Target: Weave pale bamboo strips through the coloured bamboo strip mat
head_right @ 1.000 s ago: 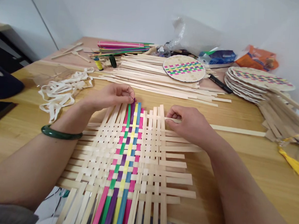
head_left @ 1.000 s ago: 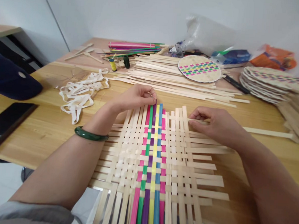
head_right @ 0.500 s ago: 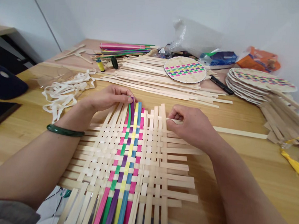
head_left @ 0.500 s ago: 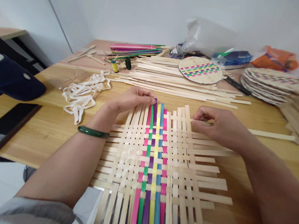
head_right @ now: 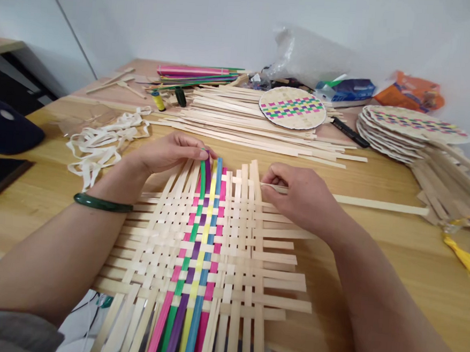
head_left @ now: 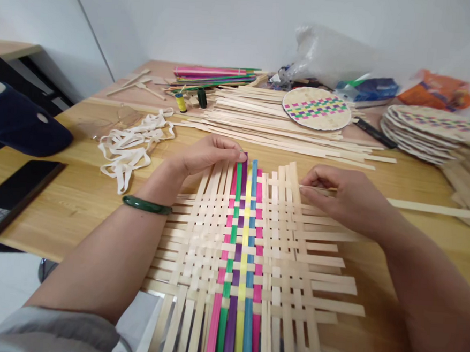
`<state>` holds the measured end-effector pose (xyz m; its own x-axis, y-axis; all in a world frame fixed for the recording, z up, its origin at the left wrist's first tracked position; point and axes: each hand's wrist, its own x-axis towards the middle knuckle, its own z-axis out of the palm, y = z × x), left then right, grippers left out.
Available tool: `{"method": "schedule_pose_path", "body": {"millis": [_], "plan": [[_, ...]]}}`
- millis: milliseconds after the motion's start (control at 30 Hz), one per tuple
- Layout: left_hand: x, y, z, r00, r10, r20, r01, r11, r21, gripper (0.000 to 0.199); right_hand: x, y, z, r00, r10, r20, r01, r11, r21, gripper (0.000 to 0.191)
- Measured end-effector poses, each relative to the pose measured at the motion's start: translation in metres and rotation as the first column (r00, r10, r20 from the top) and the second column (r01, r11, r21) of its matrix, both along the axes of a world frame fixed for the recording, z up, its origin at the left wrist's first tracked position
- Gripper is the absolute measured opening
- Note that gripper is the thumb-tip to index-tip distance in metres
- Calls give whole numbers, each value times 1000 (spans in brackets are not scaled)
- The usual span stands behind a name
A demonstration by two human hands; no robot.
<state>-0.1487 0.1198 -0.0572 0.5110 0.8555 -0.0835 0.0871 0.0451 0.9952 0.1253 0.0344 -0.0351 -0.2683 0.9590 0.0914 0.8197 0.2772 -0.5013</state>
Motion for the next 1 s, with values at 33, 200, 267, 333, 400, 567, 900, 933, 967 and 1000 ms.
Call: {"method": "schedule_pose_path", "body": {"millis": [33,200,267,333,400,567,900,933,967,1000], "plan": [[0,0,1,999,-5,-45,6,1000,29,15,1,2,-2,999,28,-24,-29,999,-30,20],[1,-2,4,967,-29,-252,76,981,176,24,8,9,-6,990,123,-76,-131,985,-114,25],[3,-3,7,957,-17,-290,88,969,233,27,12,10,-5,995,96,-33,-100,986,-134,26],[5,-5,10,947,-3,-321,98,955,280,27,14,10,-4,998,68,6,-67,988,-142,24],[8,-7,13,936,5,-351,112,943,312,26,14,11,-5,998,60,-3,-60,990,-129,23],[10,-8,17,923,-10,-385,149,931,334,25,6,12,-16,992,38,-120,-48,996,-82,20],[12,-6,18,841,-83,-535,286,907,309,22,6,11,-13,993,66,-103,-77,991,-108,18],[13,-6,18,831,-79,-551,290,906,307,22,6,11,-13,992,67,-103,-78,991,-105,18],[13,-6,18,826,-79,-559,292,907,303,21,6,11,-13,992,67,-104,-78,992,-102,18],[13,-6,18,823,-82,-562,292,910,294,21,5,11,-14,992,67,-105,-78,992,-102,17]]}}
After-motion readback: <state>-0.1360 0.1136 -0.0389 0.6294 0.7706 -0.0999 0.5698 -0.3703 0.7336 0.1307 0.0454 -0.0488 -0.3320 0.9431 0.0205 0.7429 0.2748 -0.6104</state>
